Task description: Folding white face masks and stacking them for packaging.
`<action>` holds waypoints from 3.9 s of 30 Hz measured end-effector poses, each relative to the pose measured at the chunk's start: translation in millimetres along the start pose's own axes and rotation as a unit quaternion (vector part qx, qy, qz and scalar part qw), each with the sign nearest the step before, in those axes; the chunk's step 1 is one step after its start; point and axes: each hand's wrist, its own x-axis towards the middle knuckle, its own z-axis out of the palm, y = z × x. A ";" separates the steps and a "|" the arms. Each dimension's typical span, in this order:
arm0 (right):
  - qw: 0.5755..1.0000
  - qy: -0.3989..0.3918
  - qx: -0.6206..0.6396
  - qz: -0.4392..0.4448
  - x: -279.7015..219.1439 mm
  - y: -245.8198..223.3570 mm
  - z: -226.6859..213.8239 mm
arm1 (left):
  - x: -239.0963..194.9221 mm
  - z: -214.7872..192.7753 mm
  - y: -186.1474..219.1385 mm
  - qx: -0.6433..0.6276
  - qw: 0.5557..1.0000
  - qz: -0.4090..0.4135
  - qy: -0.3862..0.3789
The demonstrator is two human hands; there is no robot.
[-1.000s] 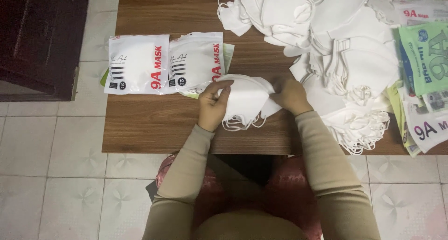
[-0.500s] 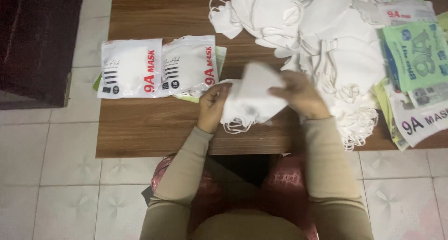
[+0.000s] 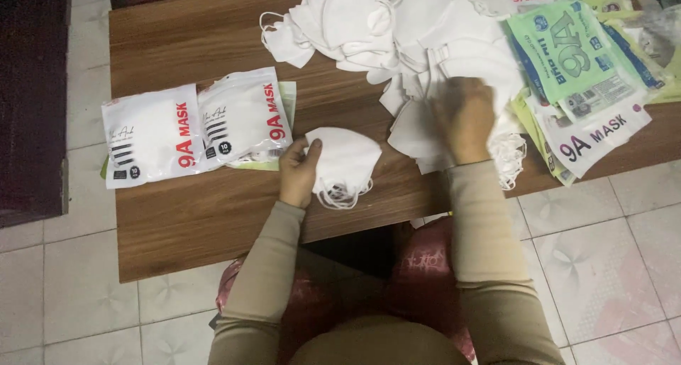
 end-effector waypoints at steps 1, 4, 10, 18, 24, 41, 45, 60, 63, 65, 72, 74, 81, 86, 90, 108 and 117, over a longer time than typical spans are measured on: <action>1.000 0.003 0.001 0.000 0.1 16.6 7.0 | 0.5 7.0 1.5 0.000 1.000 0.003 -0.001; 0.997 -0.022 -0.068 0.032 2.6 52.7 21.0 | 9.3 28.0 -3.2 0.009 1.000 -0.008 0.012; 0.991 -0.025 0.124 0.044 -11.1 48.8 -0.6 | 27.5 42.6 -64.2 0.154 0.987 -0.005 0.043; 0.983 0.033 0.136 -0.117 -39.0 -21.8 -27.4 | -6.2 61.4 3.0 0.211 0.960 0.165 0.081; 0.946 -0.012 0.239 -0.217 -78.6 -82.0 -4.1 | -12.6 63.3 -18.2 -0.022 0.999 -0.027 -0.012; 0.920 -0.098 0.329 -0.188 -53.9 -121.2 -21.8 | 2.4 15.6 4.8 -0.107 0.991 -0.069 -0.032; 0.911 -0.191 0.354 -0.092 -43.2 -121.6 -2.7 | 14.1 5.5 -8.8 -0.141 0.983 -0.112 -0.045; 0.958 -0.230 0.148 -0.090 -20.0 -65.5 42.5 | 2.1 -8.6 64.6 -0.040 0.994 0.077 0.073; 0.951 -0.296 0.015 -0.092 -18.9 -74.0 57.6 | 11.9 -23.3 61.6 -0.037 0.992 0.086 0.080; 0.951 -0.296 0.005 -0.086 -22.3 -81.4 61.2 | 12.6 -25.6 61.4 -0.037 0.992 0.082 0.084; 0.961 -0.271 0.050 -0.010 -25.5 -66.9 89.1 | 14.8 -25.2 57.8 -0.018 0.996 0.060 0.068; 0.962 -0.252 0.102 -0.009 -21.8 -60.5 76.9 | 11.6 -25.3 57.7 -0.002 0.996 0.064 0.068; 0.871 -0.200 0.441 0.088 -9.0 -72.5 -7.5 | 11.8 -13.8 47.6 0.034 0.993 0.102 0.049; 0.786 -0.276 0.539 0.124 -18.6 -82.2 10.9 | 11.5 -8.3 24.0 -0.013 0.999 0.051 0.005; 0.763 -0.303 0.551 0.148 -31.1 -97.8 37.8 | 7.0 -7.0 21.5 -0.042 0.999 -0.004 -0.025; 0.950 -0.300 0.051 -0.073 -24.2 -101.2 40.6 | 8.8 -23.0 55.3 0.013 0.996 0.083 0.043; 0.942 -0.326 0.063 -0.054 -26.7 -71.6 84.7 | 9.1 -22.8 59.2 0.013 0.995 0.084 0.050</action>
